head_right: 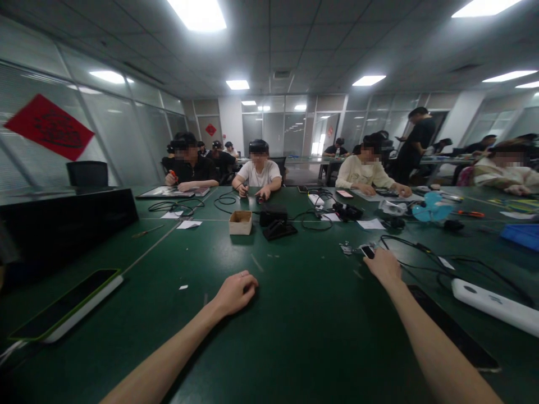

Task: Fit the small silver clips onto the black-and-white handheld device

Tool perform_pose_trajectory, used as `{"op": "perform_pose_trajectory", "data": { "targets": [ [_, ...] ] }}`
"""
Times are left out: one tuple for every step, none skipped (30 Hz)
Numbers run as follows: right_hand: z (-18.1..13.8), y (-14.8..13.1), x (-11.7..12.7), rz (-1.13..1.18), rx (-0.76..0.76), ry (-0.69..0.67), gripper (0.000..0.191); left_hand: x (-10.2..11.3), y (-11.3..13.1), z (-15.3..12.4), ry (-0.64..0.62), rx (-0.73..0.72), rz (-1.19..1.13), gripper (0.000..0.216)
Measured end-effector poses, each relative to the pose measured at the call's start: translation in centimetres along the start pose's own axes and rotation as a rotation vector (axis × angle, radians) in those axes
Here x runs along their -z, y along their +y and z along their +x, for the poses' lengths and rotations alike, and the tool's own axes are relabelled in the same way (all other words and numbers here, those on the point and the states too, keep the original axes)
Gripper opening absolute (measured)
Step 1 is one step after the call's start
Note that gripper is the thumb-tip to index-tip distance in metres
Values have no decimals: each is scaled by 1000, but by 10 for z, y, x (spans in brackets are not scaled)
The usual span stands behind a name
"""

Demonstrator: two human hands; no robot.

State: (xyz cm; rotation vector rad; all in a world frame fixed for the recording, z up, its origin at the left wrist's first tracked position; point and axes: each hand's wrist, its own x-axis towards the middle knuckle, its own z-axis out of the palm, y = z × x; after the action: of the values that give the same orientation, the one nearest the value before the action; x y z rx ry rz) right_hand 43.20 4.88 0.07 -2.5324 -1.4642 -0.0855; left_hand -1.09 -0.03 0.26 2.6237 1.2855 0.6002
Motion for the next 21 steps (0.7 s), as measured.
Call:
{"op": "perform_pose_trajectory", "data": {
  "targets": [
    [-1,0,1,-5,14,14,37,0,0,0,-1,1,1,19],
    [-3,0,2,-6,28,30,37,0,0,0,-3,2,3,18],
    [-4,0,2,-5,43,46,37,-1,0,0,-4,3,6,18],
    [-4,0,2,-4,59,60,37,-1,-1,0,-3,4,9,18],
    [-4,1,2,-3,73,71,38,-1,-1,0,-1,4,10,18],
    [-3,1,2,-4,84,76,38,-1,-1,0,2,4,8,18],
    [-2,2,2,-4,92,75,38,-1,-1,0,4,3,2,18],
    [-1,3,1,-1,102,64,38,-1,-1,0,3,1,-4,19],
    [0,4,1,10,119,46,38,-1,-1,0,1,0,-8,19],
    [2,5,1,28,138,20,38,-1,-1,0,-2,-1,-8,19],
    [3,6,1,50,158,-9,38,0,0,0,-6,-1,-6,19],
    [3,8,1,68,178,-39,38,0,0,0,-12,-2,-1,19],
    [4,9,1,75,193,-62,38,1,1,1,-17,-1,5,19],
    [4,11,0,69,197,-72,36,1,1,1,-19,2,9,20],
    [4,12,0,51,195,-62,35,1,1,1,-20,6,10,20],
    [3,13,-1,27,188,-36,33,1,1,1,-21,10,9,20],
    [2,13,-2,2,182,4,33,0,1,1,-21,14,8,20],
    [2,13,-3,-20,176,48,33,0,0,0,-20,18,6,20],
    [1,13,-3,-36,173,82,34,-1,0,0,-19,20,4,20],
    [0,13,-4,-48,171,99,34,-1,0,0,-19,20,3,20],
    [0,13,-4,-56,168,99,34,-1,-1,0,-17,17,1,20]
  ]
}}
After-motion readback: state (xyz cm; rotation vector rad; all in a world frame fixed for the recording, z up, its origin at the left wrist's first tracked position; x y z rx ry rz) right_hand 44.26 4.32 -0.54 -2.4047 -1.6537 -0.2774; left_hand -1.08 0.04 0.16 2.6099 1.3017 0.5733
